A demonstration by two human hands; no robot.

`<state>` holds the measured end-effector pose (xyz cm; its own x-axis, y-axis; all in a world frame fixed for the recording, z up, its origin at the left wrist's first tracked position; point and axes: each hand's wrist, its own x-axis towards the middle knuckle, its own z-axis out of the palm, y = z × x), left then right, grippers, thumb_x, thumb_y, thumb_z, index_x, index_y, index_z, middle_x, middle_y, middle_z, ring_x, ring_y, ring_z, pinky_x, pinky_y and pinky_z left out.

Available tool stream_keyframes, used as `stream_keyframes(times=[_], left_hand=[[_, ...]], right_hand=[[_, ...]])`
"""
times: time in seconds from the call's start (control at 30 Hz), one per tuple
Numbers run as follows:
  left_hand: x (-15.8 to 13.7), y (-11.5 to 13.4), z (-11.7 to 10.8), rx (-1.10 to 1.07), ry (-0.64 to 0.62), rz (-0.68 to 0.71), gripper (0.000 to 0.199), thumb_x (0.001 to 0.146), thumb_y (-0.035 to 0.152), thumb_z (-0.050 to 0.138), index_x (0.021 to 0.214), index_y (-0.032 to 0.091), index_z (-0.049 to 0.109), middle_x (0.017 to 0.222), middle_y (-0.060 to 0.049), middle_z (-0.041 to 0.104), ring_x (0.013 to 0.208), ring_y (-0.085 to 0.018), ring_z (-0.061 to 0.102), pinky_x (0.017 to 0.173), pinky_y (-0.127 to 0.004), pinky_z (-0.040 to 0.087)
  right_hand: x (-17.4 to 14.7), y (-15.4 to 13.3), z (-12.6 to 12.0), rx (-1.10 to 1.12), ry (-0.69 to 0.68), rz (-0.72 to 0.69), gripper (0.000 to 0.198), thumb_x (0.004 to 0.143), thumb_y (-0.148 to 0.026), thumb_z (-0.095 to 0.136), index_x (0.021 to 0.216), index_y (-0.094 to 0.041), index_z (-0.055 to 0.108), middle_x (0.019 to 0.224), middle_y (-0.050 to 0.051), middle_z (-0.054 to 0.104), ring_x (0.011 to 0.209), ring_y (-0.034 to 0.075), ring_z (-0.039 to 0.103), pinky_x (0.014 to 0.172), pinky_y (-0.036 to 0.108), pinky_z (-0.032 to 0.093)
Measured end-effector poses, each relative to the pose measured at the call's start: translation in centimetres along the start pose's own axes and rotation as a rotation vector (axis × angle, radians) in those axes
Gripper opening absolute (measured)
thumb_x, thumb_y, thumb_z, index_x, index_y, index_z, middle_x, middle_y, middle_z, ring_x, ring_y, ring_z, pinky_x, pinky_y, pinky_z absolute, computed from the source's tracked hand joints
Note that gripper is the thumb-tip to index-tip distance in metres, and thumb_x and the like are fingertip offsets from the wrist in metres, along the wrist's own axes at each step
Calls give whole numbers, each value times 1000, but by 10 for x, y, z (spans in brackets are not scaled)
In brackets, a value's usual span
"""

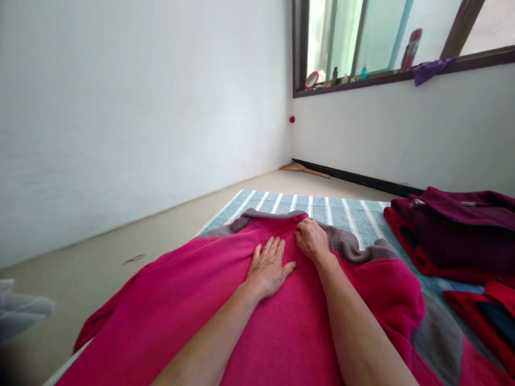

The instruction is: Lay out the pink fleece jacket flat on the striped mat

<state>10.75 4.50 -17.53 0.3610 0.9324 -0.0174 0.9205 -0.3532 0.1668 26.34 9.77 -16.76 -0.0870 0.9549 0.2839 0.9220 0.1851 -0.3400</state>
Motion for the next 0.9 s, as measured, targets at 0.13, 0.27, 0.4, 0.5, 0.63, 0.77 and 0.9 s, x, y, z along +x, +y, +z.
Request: stream_keyframes(times=[0.13, 0.27, 0.4, 0.5, 0.63, 0.77, 0.9], left_hand=[[-1, -1, 1, -18, -1, 19, 74, 88, 59, 24, 147, 13, 22, 154, -10, 20, 143, -24, 7, 114, -50, 9], [-1, 0, 2, -38, 14, 23, 74, 88, 59, 24, 146, 13, 22, 154, -9, 20, 143, -24, 8, 115, -50, 8], [0, 1, 3, -43, 35, 11, 73, 88, 58, 26, 146, 14, 23, 154, -10, 19, 143, -24, 7, 114, -53, 4], [1, 1, 2, -21, 39, -9, 76, 85, 61, 29, 146, 16, 24, 154, -10, 17, 143, -27, 5, 111, -59, 1], [2, -1, 2, 3, 47, -17, 78, 83, 64, 32, 146, 18, 25, 155, -10, 17, 143, -29, 5, 111, -61, 2], [2, -2, 3, 9, 65, -9, 76, 84, 62, 30, 145, 18, 27, 154, -10, 18, 143, -28, 7, 111, -60, 2], [2, -1, 4, 13, 63, -1, 78, 84, 63, 31, 146, 16, 25, 154, -11, 18, 143, -28, 5, 110, -61, 2]], right_hand=[[-3, -1, 5, -58, 59, -12, 20, 89, -23, 47, 87, -22, 67, 103, 4, 62, 103, 18, 52, 87, 24, 37], [-5, -2, 8, -98, 102, -32, 21, 90, -24, 46, 85, -22, 66, 101, 4, 63, 101, 18, 53, 84, 25, 38], [-6, -2, 11, -128, 125, -30, 23, 91, -23, 44, 84, -22, 66, 100, 4, 63, 99, 18, 53, 82, 25, 39], [-6, -3, 11, -147, 122, -28, 23, 92, -25, 44, 84, -22, 65, 99, 4, 63, 99, 19, 53, 80, 26, 38], [-6, -7, 8, -179, 116, -49, 22, 90, -33, 48, 81, -21, 64, 96, 5, 62, 97, 20, 52, 80, 27, 38], [-6, -13, 8, -217, 112, -82, 18, 89, -30, 50, 86, -20, 64, 95, 6, 62, 95, 21, 52, 78, 27, 38], [-4, -15, 9, -219, 78, -99, 20, 90, -26, 47, 86, -20, 65, 94, 6, 62, 94, 20, 53, 78, 27, 37]])
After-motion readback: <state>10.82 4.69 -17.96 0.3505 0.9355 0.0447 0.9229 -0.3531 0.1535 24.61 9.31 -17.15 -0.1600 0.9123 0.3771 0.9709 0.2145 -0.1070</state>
